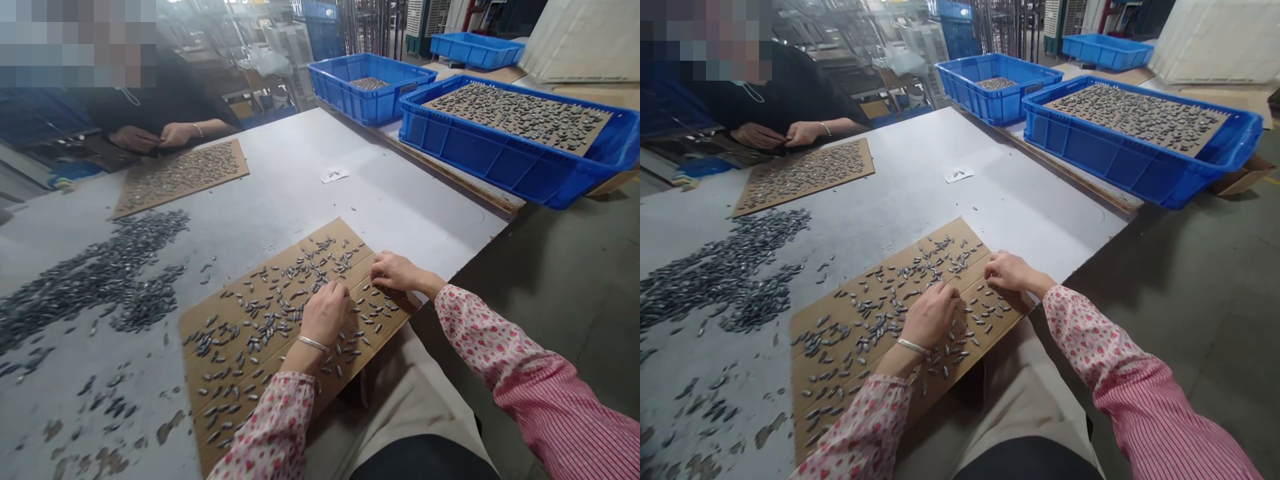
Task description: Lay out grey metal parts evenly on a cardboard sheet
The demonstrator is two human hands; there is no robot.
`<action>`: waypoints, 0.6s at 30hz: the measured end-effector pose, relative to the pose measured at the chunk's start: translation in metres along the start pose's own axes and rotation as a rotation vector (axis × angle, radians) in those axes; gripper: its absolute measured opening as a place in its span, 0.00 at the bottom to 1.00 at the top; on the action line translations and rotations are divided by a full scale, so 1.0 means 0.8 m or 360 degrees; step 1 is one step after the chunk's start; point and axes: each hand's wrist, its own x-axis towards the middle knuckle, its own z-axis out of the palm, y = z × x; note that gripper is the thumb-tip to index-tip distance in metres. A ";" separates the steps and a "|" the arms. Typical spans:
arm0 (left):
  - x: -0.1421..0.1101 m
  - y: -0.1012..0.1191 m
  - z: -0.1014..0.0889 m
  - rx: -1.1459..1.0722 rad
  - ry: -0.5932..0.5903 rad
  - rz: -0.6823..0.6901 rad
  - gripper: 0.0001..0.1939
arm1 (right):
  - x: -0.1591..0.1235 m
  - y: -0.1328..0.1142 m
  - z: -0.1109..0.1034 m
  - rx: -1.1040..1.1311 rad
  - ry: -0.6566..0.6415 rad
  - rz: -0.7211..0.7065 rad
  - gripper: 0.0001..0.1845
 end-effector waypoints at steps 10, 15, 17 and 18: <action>0.014 -0.005 0.039 -0.0308 0.0152 0.0288 0.12 | -0.008 0.005 -0.009 0.0138 0.0269 0.0182 0.04; 0.002 -0.034 0.036 -0.0467 0.0250 0.0185 0.12 | -0.014 0.019 -0.004 0.0166 0.0250 0.0114 0.03; -0.006 -0.047 0.029 -0.0462 0.0236 0.0052 0.12 | -0.015 0.019 -0.003 0.0151 0.0220 0.0071 0.03; -0.010 -0.051 0.025 -0.0459 0.0212 -0.0004 0.12 | -0.015 0.019 -0.004 0.0159 0.0204 0.0059 0.04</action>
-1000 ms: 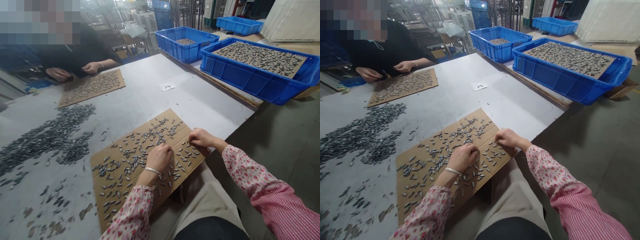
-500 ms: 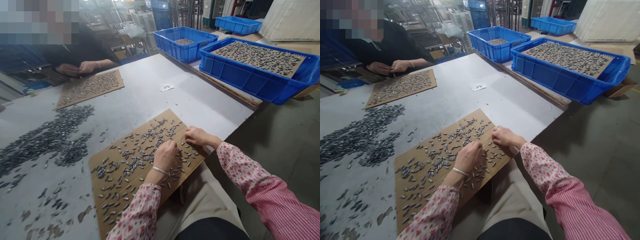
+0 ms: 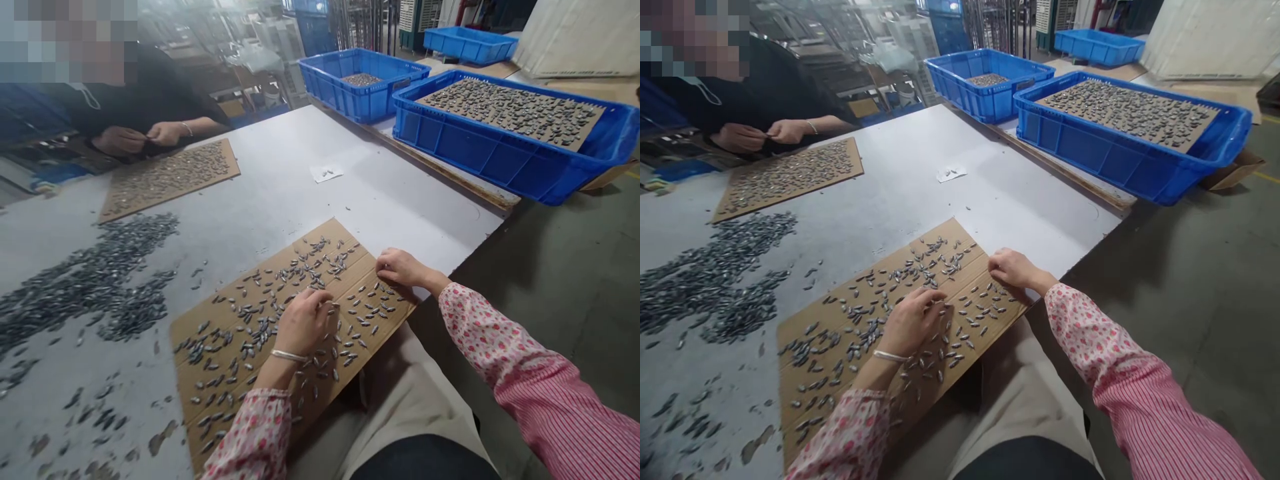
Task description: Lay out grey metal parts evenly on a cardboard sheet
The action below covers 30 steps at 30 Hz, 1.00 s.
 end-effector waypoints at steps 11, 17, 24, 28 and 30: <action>-0.025 0.006 -0.016 -0.0006 -0.0159 -0.0120 0.10 | -0.018 0.004 -0.001 0.0342 0.0143 0.0169 0.04; -0.028 0.012 -0.018 0.0046 -0.0193 -0.0145 0.09 | -0.023 -0.005 0.003 0.0090 0.0090 0.0218 0.02; -0.028 0.025 -0.011 0.0190 -0.0149 -0.0166 0.09 | -0.027 -0.004 -0.001 0.0113 -0.0107 0.0119 0.04; -0.028 0.028 -0.003 0.0298 -0.0146 -0.0161 0.11 | -0.023 0.001 0.009 0.0156 -0.0009 0.0125 0.08; -0.029 0.027 -0.001 0.0300 -0.0137 -0.0151 0.10 | -0.015 -0.004 0.018 0.0159 0.0038 0.0101 0.08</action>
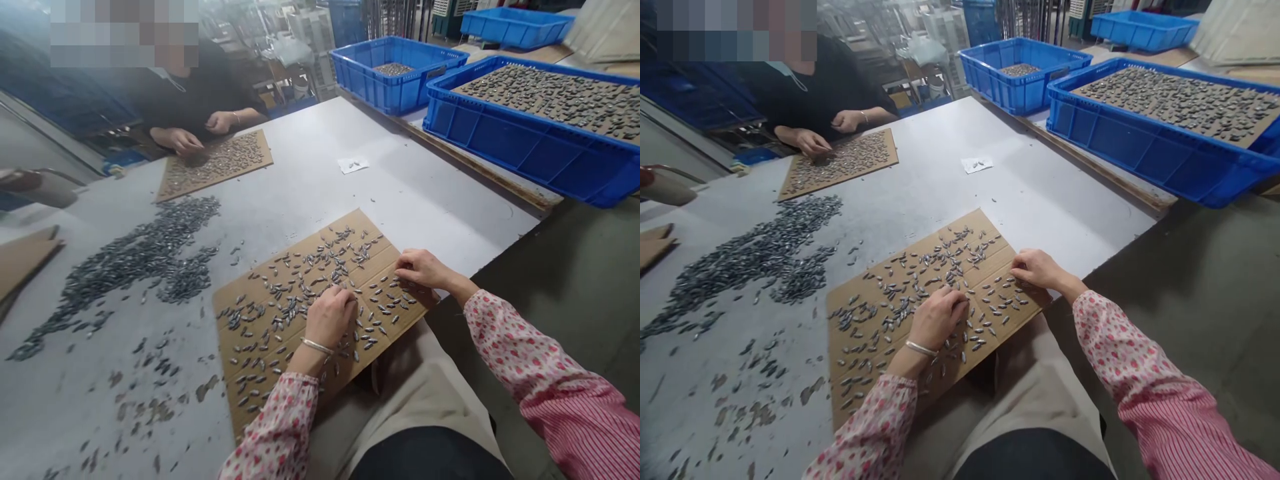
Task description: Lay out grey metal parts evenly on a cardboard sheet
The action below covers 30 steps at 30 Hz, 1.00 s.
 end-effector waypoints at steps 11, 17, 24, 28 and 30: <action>0.005 0.009 -0.006 0.0081 -0.0049 -0.0001 0.12 | 0.048 -0.080 0.055 -0.0313 -0.0196 -0.0331 0.07; -0.003 -0.015 0.008 -0.0168 0.0063 0.0023 0.11 | 0.045 -0.112 0.044 -0.0582 -0.0338 -0.0297 0.08; -0.012 -0.036 -0.021 -0.0258 0.0094 -0.0175 0.11 | 0.058 -0.093 0.040 -0.0453 -0.0416 -0.0299 0.08; -0.009 -0.015 -0.026 -0.0078 0.0001 -0.0178 0.09 | 0.078 -0.095 0.055 -0.0485 -0.0253 -0.0266 0.09; -0.009 -0.008 -0.020 0.0044 0.0000 -0.0177 0.09 | 0.082 -0.103 0.056 -0.0542 -0.0275 -0.0289 0.08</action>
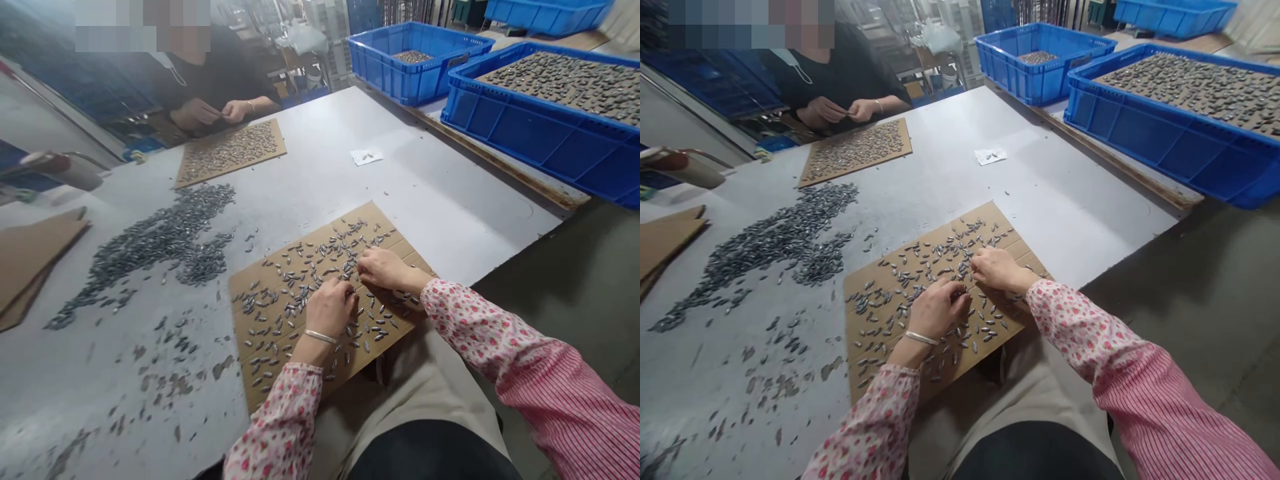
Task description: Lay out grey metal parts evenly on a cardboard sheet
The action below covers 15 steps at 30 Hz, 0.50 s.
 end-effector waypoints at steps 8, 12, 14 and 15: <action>-0.003 -0.001 0.015 0.0165 0.0079 0.0111 0.13 | -0.019 -0.004 -0.018 -0.0032 -0.0155 -0.0038 0.06; -0.003 0.002 0.015 0.0126 0.0085 0.0131 0.15 | -0.028 0.004 -0.015 -0.0019 -0.0135 -0.0018 0.05; -0.004 0.004 0.017 0.0090 0.0052 0.0150 0.14 | -0.029 0.007 -0.012 -0.0005 -0.0131 0.0012 0.06; -0.004 0.003 0.019 0.0065 0.0029 0.0163 0.13 | -0.028 0.008 -0.010 0.0006 -0.0121 0.0028 0.06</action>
